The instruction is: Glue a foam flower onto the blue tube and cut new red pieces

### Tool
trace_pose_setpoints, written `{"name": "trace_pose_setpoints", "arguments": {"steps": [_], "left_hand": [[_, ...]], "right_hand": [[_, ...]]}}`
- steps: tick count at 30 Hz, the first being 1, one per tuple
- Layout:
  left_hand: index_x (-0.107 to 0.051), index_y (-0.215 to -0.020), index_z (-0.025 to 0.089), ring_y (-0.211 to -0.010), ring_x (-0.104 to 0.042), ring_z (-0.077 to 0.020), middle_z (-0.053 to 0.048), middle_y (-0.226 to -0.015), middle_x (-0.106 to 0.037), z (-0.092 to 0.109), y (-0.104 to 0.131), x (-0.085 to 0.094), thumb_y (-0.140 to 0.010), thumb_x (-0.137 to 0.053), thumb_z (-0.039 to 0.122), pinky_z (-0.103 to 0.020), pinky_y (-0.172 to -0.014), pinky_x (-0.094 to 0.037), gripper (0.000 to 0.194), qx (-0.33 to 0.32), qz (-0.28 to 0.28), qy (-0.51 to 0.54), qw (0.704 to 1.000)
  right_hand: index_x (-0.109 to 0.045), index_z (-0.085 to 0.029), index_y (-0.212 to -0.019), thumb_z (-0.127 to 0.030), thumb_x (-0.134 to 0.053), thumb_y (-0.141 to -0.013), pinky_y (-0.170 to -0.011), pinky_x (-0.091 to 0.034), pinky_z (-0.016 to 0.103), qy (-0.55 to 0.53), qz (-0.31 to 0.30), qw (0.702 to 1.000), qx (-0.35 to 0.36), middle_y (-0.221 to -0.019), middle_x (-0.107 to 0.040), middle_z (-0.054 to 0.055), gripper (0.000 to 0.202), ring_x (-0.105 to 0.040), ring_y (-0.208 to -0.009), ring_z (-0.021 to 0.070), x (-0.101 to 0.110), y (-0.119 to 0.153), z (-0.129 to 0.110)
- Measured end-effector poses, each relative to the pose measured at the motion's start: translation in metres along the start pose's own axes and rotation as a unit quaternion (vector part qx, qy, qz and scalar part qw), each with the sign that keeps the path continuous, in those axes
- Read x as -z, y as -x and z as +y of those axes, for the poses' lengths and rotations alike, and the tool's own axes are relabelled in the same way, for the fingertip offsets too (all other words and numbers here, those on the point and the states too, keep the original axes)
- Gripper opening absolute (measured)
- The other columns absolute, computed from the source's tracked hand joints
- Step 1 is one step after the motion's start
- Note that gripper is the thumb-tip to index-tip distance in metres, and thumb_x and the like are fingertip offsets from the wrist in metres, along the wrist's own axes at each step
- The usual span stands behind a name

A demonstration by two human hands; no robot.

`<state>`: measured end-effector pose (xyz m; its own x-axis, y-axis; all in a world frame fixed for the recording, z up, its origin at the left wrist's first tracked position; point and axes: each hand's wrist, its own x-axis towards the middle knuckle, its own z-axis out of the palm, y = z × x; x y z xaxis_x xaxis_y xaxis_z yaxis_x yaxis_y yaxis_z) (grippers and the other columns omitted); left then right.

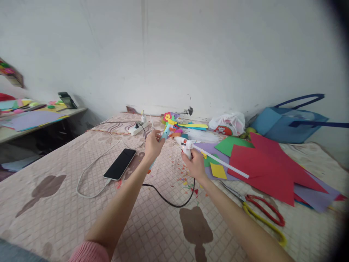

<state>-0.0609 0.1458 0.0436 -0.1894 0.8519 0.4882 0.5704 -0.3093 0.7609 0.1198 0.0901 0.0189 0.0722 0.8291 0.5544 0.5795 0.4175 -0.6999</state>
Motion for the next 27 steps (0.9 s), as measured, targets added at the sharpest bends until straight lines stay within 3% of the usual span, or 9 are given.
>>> {"name": "trace_pose_setpoints", "arguments": {"steps": [14,27], "left_hand": [[-0.054,-0.1,0.016,-0.064,-0.058,-0.0135,-0.003,-0.077,-0.064,0.003,0.003,0.0,-0.071,-0.06,0.022,-0.025,-0.059,-0.043,0.03,-0.001,-0.007,-0.02,1.0],[-0.054,-0.102,0.016,-0.066,-0.059,-0.0141,-0.004,-0.08,-0.064,0.002,0.002,0.0,-0.072,-0.06,0.022,-0.026,-0.062,-0.046,0.031,0.001,-0.009,-0.02,1.0]], "right_hand": [[-0.062,-0.015,-0.08,-0.038,-0.05,-0.077,-0.056,-0.036,0.026,0.007,0.013,1.0,-0.024,-0.065,-0.057,0.002,0.026,-0.046,-0.059,0.0157,-0.004,-0.009,0.004],[-0.063,-0.015,-0.08,-0.036,-0.052,-0.077,-0.058,-0.035,0.027,0.002,0.016,1.0,-0.008,-0.066,-0.057,0.002,0.025,-0.046,-0.059,0.0162,-0.003,0.0,-0.002]]}}
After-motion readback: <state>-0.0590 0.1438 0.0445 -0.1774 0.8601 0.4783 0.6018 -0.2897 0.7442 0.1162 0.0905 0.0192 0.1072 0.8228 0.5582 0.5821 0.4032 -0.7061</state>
